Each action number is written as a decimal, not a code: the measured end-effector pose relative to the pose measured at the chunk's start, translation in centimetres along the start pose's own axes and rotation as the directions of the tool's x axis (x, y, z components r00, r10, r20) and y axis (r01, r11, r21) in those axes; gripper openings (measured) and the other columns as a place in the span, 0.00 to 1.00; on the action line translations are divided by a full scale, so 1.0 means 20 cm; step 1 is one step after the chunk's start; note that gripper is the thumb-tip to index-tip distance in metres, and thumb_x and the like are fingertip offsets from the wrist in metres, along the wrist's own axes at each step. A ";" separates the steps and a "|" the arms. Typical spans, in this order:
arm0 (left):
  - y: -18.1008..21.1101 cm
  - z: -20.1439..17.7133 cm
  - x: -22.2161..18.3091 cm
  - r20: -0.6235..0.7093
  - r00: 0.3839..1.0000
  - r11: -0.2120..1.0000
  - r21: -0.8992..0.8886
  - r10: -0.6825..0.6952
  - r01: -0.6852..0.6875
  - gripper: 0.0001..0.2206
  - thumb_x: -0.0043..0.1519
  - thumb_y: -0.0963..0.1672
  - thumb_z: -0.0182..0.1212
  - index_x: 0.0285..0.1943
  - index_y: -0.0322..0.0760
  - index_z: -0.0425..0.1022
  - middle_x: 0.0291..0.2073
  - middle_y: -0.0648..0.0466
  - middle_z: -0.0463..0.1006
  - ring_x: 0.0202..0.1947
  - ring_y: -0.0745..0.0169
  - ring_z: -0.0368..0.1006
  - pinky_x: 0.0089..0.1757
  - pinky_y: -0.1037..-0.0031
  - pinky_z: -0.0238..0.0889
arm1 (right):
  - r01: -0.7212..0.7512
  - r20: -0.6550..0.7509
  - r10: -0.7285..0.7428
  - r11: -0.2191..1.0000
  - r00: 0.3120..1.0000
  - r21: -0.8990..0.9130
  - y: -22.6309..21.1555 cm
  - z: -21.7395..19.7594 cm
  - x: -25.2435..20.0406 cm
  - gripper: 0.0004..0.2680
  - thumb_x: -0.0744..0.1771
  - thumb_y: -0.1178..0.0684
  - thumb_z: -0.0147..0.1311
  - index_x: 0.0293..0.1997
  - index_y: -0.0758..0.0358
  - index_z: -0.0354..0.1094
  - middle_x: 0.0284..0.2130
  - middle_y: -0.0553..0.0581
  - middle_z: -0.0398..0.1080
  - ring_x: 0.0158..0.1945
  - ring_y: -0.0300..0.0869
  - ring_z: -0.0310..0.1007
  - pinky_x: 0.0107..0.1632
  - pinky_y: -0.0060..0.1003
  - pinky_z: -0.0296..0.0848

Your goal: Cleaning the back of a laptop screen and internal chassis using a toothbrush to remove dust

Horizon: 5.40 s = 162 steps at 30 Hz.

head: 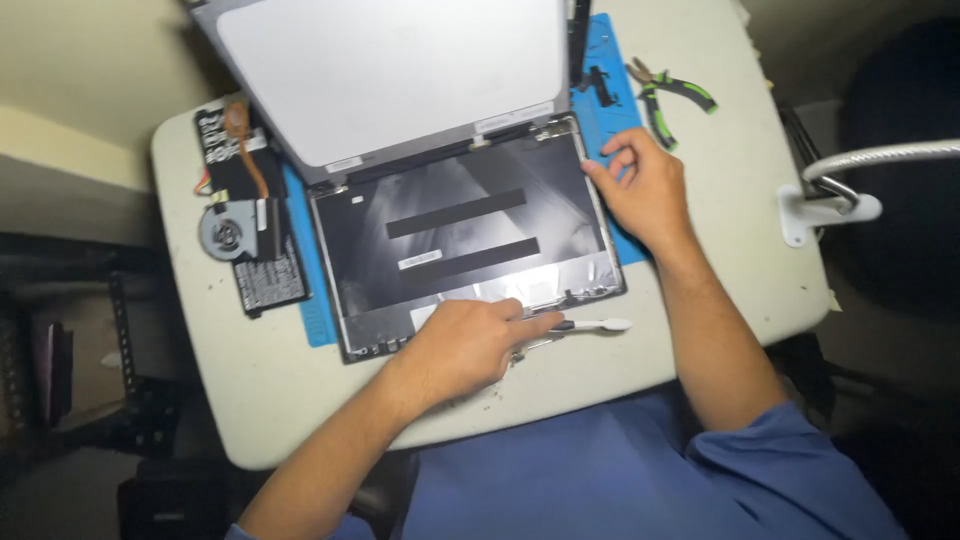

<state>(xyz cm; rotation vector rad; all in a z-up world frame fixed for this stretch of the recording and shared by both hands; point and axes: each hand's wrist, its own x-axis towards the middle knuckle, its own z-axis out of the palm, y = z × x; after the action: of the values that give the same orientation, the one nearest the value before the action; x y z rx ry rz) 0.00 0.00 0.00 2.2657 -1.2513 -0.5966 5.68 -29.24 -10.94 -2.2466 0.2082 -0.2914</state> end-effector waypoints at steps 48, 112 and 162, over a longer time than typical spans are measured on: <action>-0.45 -0.39 -0.93 0.181 0.625 0.645 0.092 -0.760 0.758 0.19 0.67 0.48 0.47 0.60 0.77 0.78 0.45 0.67 0.84 0.46 0.55 0.76 0.42 0.61 0.66 | 0.675 0.700 -0.336 0.682 0.630 -0.281 -0.35 0.15 -0.15 0.28 0.71 0.36 0.33 0.79 0.60 0.40 0.77 0.56 0.42 0.78 0.53 0.38 0.75 0.52 0.35; -0.39 -0.10 -0.97 -0.022 0.750 0.748 0.046 -0.661 0.662 0.29 0.63 0.38 0.43 0.64 0.75 0.76 0.38 0.62 0.77 0.35 0.51 0.73 0.32 0.55 0.62 | 0.649 0.688 -0.332 0.712 0.646 -0.266 -0.38 0.15 -0.15 0.27 0.71 0.37 0.35 0.78 0.62 0.43 0.77 0.57 0.45 0.78 0.55 0.40 0.75 0.55 0.36; -0.24 0.33 -0.57 -0.377 0.318 0.417 -0.215 -0.870 0.883 0.34 0.60 0.34 0.42 0.81 0.42 0.50 0.46 0.44 0.69 0.28 0.28 0.72 0.36 0.44 0.67 | 0.635 0.680 -0.329 0.728 0.655 -0.260 -0.38 0.14 -0.15 0.27 0.70 0.35 0.35 0.78 0.59 0.44 0.76 0.55 0.45 0.78 0.51 0.40 0.75 0.52 0.35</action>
<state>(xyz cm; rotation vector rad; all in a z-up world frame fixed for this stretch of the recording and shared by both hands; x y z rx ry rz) -6.23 10.72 -6.41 2.7648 0.3585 -0.3294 3.96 -21.60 -7.25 -2.7351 -0.7959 0.2362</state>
